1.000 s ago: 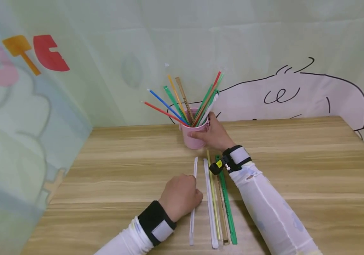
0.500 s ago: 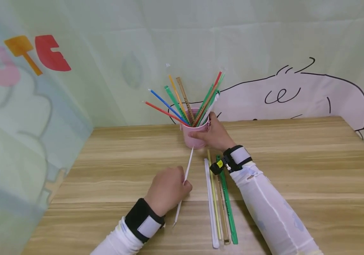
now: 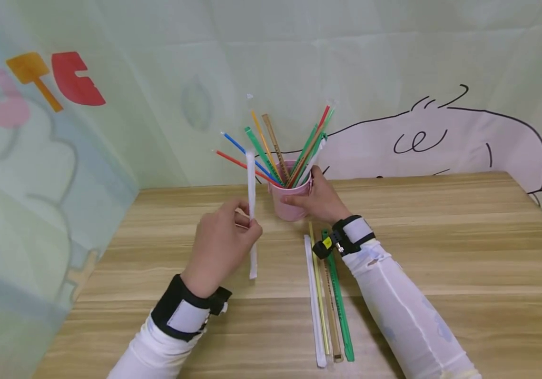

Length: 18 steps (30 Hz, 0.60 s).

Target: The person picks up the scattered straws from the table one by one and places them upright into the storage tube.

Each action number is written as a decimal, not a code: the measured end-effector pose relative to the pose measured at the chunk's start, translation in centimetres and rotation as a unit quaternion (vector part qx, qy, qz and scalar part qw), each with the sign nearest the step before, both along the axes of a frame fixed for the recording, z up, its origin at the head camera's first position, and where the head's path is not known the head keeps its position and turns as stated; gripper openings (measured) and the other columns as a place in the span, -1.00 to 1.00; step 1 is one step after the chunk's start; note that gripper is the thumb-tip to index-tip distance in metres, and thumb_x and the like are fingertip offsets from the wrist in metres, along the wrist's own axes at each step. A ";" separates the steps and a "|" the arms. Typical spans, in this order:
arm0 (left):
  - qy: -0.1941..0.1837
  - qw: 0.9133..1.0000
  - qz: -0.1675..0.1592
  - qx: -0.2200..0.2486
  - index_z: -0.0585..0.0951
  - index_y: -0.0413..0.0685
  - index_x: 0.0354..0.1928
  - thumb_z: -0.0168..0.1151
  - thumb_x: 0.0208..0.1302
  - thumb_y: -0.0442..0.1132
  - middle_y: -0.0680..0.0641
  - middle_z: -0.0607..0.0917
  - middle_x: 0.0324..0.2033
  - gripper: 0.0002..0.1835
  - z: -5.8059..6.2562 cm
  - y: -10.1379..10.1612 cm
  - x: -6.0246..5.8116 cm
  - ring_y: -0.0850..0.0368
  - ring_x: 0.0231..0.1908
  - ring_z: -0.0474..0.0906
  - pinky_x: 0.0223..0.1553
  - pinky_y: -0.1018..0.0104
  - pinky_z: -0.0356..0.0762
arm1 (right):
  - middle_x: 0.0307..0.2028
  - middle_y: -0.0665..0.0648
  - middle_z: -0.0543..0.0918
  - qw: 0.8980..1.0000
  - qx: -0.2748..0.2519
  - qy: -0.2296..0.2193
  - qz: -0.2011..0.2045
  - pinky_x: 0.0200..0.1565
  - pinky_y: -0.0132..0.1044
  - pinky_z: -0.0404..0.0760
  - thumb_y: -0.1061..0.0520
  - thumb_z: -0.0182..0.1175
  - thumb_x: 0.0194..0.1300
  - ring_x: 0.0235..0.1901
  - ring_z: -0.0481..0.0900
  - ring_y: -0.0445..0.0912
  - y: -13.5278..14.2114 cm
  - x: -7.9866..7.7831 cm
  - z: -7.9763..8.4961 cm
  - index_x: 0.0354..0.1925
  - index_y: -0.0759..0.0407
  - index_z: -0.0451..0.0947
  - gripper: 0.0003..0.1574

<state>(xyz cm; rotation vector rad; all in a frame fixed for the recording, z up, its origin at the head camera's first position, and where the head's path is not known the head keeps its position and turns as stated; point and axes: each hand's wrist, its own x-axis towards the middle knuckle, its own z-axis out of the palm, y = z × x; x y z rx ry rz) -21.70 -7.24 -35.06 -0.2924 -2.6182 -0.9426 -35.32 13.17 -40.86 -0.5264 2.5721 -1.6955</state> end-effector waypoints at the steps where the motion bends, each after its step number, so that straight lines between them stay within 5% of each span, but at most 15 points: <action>1: 0.005 1.000 0.002 0.019 0.53 -0.13 -0.24 0.25 0.15 -0.28 -0.05 0.75 -0.48 -0.84 0.4 -0.1 -0.2 0.31 -0.53 0.59 -0.53 0.21 0.64 | 0.23 0.19 0.37 1.000 0.000 0.001 0.002 0.29 0.08 0.27 -0.03 0.50 0.03 0.20 0.29 0.00 0.0 0.0 0.0 0.36 0.15 0.05 0.12; 8: 0.041 0.985 -0.013 0.165 0.51 -0.12 -0.14 0.26 0.28 -0.24 -0.08 0.76 -0.34 -0.81 2.5 -0.4 -2.0 0.24 -0.43 0.65 -0.39 0.16 0.70 | 0.21 0.21 0.37 1.000 -0.004 0.001 0.005 0.28 0.10 0.28 -0.02 0.50 0.03 0.20 0.30 0.03 0.1 -0.1 0.0 0.35 0.19 0.05 0.12; 15: 0.061 0.940 -0.044 0.334 0.53 -0.27 -0.09 0.23 0.32 -0.28 -0.20 0.60 -0.22 -0.78 3.9 0.3 -4.1 0.01 -0.34 0.67 -0.32 0.20 0.71 | 0.22 0.31 0.36 1.000 -0.016 -0.003 0.019 0.30 0.13 0.24 0.05 0.49 0.05 0.21 0.28 0.11 0.0 0.1 0.4 0.35 0.27 0.04 0.10; 18: 0.070 0.918 -0.050 0.388 0.52 -0.26 -0.06 0.21 0.33 -0.28 -0.20 0.56 -0.24 -0.77 3.6 0.7 -5.4 -0.01 -0.27 0.66 -0.27 0.21 0.70 | 0.20 0.28 0.38 1.000 -0.007 -0.002 0.016 0.29 0.10 0.26 0.01 0.49 0.04 0.19 0.31 0.05 0.1 -0.3 -0.1 0.34 0.25 0.05 0.11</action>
